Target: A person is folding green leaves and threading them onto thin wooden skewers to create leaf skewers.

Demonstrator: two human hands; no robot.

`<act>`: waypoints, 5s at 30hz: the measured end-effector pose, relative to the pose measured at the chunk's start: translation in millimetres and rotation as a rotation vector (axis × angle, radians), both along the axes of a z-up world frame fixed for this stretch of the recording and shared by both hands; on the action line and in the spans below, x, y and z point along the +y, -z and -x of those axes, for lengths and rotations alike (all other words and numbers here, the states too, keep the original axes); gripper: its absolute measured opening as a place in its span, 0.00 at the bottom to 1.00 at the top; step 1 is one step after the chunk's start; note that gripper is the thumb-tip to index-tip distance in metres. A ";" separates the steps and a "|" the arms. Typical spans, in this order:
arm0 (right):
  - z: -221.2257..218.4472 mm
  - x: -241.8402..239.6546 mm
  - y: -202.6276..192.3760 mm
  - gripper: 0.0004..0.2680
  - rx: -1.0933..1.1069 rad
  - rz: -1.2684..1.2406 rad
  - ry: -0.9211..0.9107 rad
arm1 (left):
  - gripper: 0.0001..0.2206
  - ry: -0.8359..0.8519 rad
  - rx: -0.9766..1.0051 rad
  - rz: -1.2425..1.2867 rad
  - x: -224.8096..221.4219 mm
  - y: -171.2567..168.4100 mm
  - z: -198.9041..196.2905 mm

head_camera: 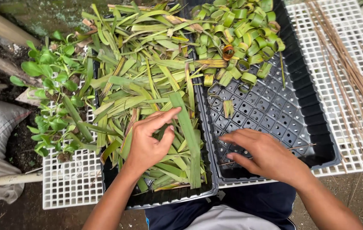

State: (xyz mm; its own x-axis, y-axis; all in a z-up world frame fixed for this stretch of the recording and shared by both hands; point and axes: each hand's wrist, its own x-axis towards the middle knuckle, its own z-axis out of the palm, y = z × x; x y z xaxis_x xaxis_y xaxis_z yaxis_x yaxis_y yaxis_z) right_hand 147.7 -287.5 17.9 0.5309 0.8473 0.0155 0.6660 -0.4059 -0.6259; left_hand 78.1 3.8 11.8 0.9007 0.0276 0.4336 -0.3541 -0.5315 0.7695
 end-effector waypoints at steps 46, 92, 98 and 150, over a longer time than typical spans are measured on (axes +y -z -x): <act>-34.6 70.5 50.0 0.14 0.199 -0.393 0.005 | 0.07 -0.001 0.049 -0.180 15.3 24.7 -29.5; -50.8 64.8 69.9 0.07 0.433 -0.499 0.105 | 0.28 -0.513 0.461 -0.506 84.6 -10.0 -28.7; -55.8 61.9 64.7 0.07 0.438 -0.467 0.136 | 0.26 -0.222 0.891 -0.745 56.4 -32.2 -24.5; -33.0 137.9 18.3 0.10 -0.217 0.353 -0.503 | 0.32 -0.171 0.810 -0.846 86.2 -14.6 -34.4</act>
State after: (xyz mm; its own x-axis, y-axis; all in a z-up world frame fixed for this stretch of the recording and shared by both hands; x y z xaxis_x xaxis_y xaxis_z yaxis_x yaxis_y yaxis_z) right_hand 180.7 -149.6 -0.3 0.0845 0.9653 -0.2470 0.9244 -0.1685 -0.3422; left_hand 112.5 90.0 26.4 0.9337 0.1528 -0.3239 0.1999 -0.9728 0.1174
